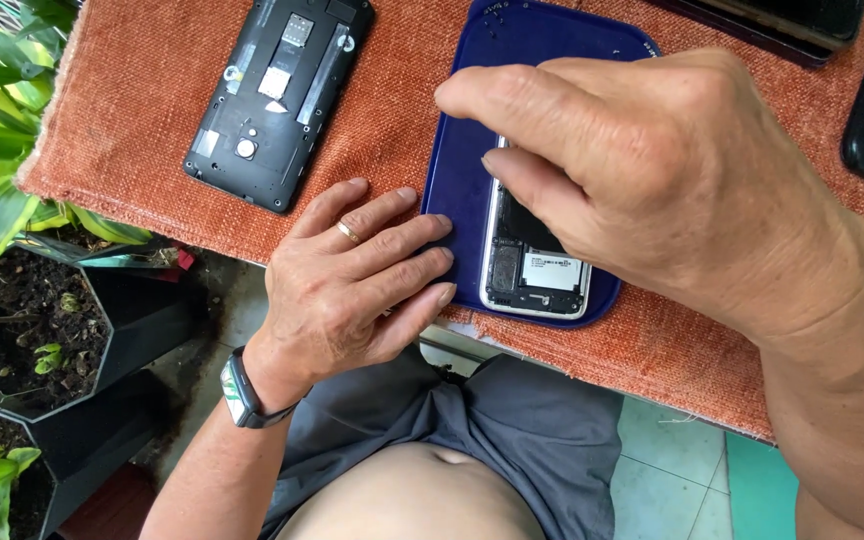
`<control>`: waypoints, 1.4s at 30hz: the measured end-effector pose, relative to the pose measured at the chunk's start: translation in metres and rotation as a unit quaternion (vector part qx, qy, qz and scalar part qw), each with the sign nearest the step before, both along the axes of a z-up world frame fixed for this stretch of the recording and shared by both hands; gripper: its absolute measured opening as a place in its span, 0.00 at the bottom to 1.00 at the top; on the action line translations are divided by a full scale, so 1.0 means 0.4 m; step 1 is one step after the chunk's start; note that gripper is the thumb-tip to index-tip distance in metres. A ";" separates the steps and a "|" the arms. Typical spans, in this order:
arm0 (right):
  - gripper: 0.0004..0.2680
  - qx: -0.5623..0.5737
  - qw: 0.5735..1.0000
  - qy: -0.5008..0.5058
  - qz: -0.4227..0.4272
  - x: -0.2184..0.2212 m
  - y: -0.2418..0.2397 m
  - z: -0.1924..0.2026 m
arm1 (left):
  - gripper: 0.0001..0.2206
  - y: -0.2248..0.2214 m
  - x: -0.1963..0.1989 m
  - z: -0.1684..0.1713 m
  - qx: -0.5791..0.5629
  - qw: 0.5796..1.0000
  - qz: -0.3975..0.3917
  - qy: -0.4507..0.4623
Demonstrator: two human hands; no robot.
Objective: Using a precision screwdriver to remove screws and prying the internal frame of a silver smartphone for disassembly.
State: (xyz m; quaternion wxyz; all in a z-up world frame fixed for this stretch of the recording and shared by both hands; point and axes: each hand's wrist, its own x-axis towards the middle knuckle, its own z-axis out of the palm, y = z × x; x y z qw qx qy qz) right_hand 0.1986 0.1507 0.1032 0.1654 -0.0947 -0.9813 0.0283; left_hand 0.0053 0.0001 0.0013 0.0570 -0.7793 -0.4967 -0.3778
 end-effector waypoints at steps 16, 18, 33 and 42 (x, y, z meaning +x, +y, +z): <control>0.18 -0.376 0.894 0.164 -0.181 0.231 0.183 -0.114 | 0.07 -0.003 0.001 0.008 -0.011 1.000 -0.007 -0.013; 0.18 -0.561 0.745 0.298 -0.201 0.220 0.176 -0.155 | 0.07 0.000 0.003 0.012 -0.018 1.000 -0.001 0.003; 0.01 -0.723 0.543 0.348 -0.247 0.254 0.233 -0.235 | 0.05 0.021 0.006 0.080 -0.119 0.993 -0.005 -0.019; 0.07 -0.710 0.543 0.350 -0.281 0.260 0.239 -0.237 | 0.05 0.054 0.011 0.075 -0.134 0.989 0.027 -0.060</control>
